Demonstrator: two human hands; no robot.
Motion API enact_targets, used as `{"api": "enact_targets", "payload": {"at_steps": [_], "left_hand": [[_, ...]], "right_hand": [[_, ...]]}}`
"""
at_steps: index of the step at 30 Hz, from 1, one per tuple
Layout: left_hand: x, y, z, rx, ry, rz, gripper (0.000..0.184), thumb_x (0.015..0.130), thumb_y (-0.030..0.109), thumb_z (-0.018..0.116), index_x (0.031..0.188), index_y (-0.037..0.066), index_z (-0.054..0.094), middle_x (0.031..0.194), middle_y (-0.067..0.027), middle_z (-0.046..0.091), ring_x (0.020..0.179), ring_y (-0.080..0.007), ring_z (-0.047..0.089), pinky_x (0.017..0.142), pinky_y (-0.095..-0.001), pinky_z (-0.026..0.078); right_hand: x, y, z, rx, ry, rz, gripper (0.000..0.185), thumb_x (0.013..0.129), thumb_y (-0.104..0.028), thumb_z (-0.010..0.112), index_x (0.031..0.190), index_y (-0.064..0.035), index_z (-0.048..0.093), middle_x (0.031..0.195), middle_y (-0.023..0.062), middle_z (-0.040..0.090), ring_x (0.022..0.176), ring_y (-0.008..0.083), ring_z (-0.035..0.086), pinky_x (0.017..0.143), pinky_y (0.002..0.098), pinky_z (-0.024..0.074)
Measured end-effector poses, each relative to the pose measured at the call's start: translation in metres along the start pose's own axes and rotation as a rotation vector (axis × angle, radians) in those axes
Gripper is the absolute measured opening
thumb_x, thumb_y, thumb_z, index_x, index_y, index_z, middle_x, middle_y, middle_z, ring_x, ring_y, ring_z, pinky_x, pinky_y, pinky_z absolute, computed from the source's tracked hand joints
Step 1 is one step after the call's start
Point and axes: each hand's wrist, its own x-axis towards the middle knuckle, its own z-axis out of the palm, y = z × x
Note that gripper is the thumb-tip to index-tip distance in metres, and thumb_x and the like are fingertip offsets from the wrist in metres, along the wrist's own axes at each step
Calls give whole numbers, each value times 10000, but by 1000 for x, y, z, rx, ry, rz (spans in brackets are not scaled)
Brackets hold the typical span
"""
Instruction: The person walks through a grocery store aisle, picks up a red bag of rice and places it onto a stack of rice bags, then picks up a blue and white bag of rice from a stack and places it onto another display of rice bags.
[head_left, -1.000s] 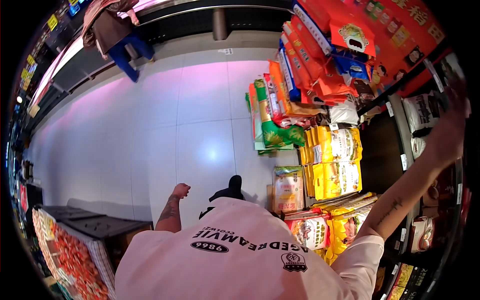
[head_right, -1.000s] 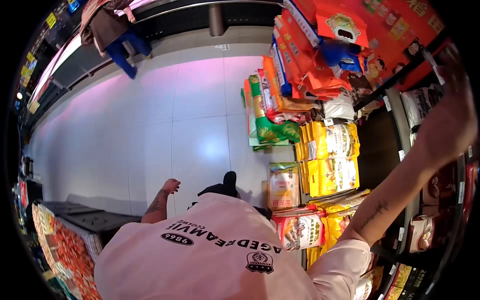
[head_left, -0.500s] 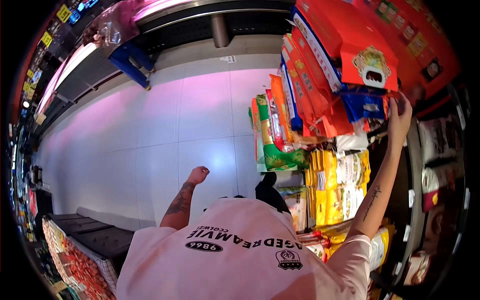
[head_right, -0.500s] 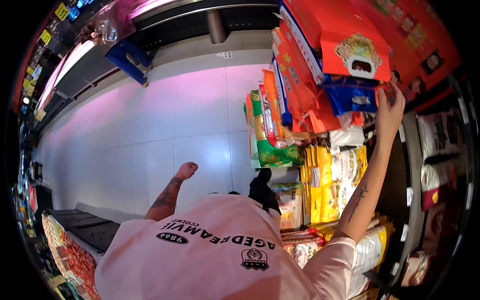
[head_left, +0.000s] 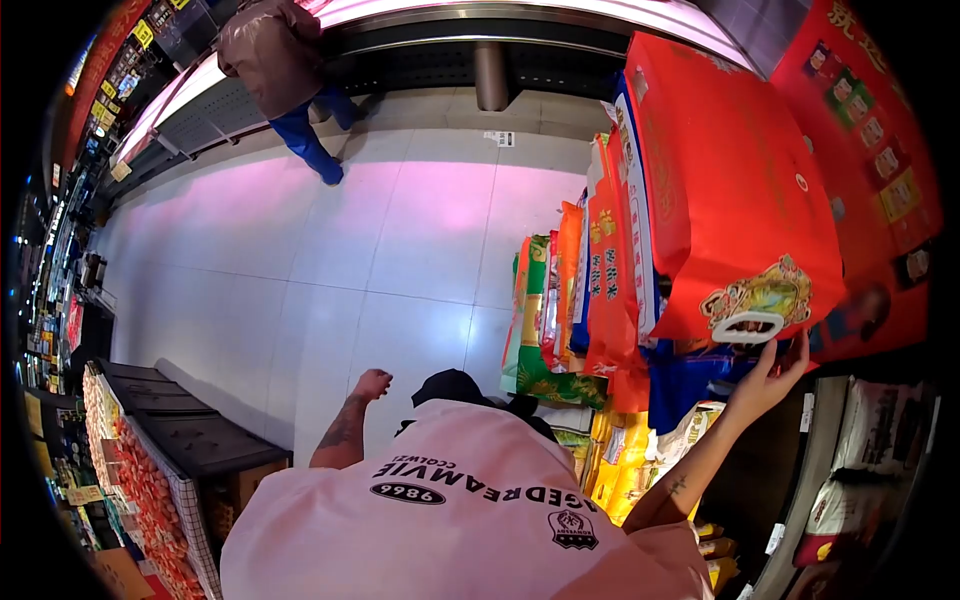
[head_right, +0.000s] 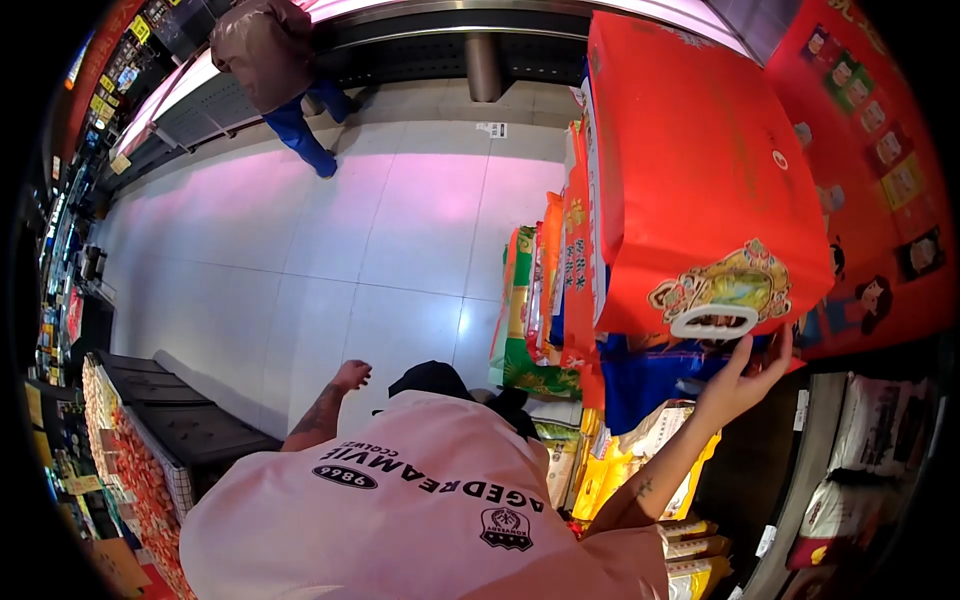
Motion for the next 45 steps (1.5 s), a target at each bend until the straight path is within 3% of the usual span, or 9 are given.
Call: {"api": "enact_targets", "payload": {"at_steps": [6, 10, 16, 20, 22, 26, 28, 33, 45], "left_hand": [[64, 233, -1, -94, 169, 678, 322, 850, 268, 531, 988, -14, 602, 774, -104, 640, 710, -171, 609, 673, -295, 478], [36, 458, -16, -259, 231, 1124, 300, 858, 237, 562, 1044, 3, 591, 906, -114, 647, 831, -161, 605, 739, -277, 470], [-39, 693, -8, -530, 151, 1563, 355, 839, 247, 564, 1101, 7, 560, 988, -134, 625, 908, -203, 600, 752, -299, 477], [-41, 766, 15, -281, -264, 1547, 377, 909, 293, 367, 1081, 13, 552, 975, -193, 615, 899, -249, 595, 780, -316, 445], [-60, 770, 11, -138, -301, 1463, 407, 926, 291, 310, 1065, -8, 548, 994, -177, 613, 877, -240, 568, 795, -322, 427], [-57, 761, 5, -116, -363, 1522, 393, 923, 275, 346, 1047, -36, 551, 912, -70, 626, 817, -137, 519, 787, -291, 409], [-48, 761, 5, 84, -281, 1629, 372, 921, 253, 347, 1005, -44, 555, 895, -51, 622, 809, -118, 511, 778, -282, 406], [-60, 743, -12, -79, -404, 1744, 311, 858, 214, 403, 864, -73, 523, 705, -131, 583, 644, -175, 492, 648, -294, 416], [-163, 585, -26, -206, -297, 1396, 394, 887, 283, 402, 813, -61, 580, 698, -97, 581, 625, -167, 512, 623, -285, 433]], "right_hand": [[5, -6, -4, 23, 73, 79, 420, 843, 10, 489, 1252, 2, 398, 1237, 135, 461, 1102, 203, 454, 944, 306, 341], [10, -25, -9, 681, 179, 404, 452, 867, -121, 477, 1287, 5, 364, 1249, 158, 450, 1097, 219, 468, 942, 343, 358], [5, -40, -6, 1170, -7, 816, 161, 862, -187, 539, 918, -41, 575, 868, 77, 612, 762, 176, 592, 686, 277, 508], [-20, -71, 33, 41, 176, 302, 561, 801, -389, 589, 1131, 53, 488, 1122, 179, 508, 1010, 266, 514, 883, 353, 399], [-27, -76, 37, -344, 21, -63, 813, 735, -519, 634, 1210, 108, 431, 1217, 242, 446, 1110, 334, 467, 969, 391, 332], [-13, -71, 40, -338, 22, -1, 935, 668, -598, 651, 1219, 119, 415, 1223, 262, 433, 1155, 352, 429, 984, 422, 307], [11, -66, 26, 257, 344, 625, 408, 867, -329, 558, 1057, 31, 541, 922, 105, 595, 657, 89, 545, 590, 188, 423], [33, -63, 14, 657, 251, 620, 98, 893, -151, 531, 813, -94, 521, 484, -73, 304, 322, 25, 215, 309, 178, 172], [95, -40, -30, 738, 132, 722, 190, 874, -179, 528, 697, -116, 497, 552, -78, 306, 496, 23, 298, 508, 172, 294]]}}
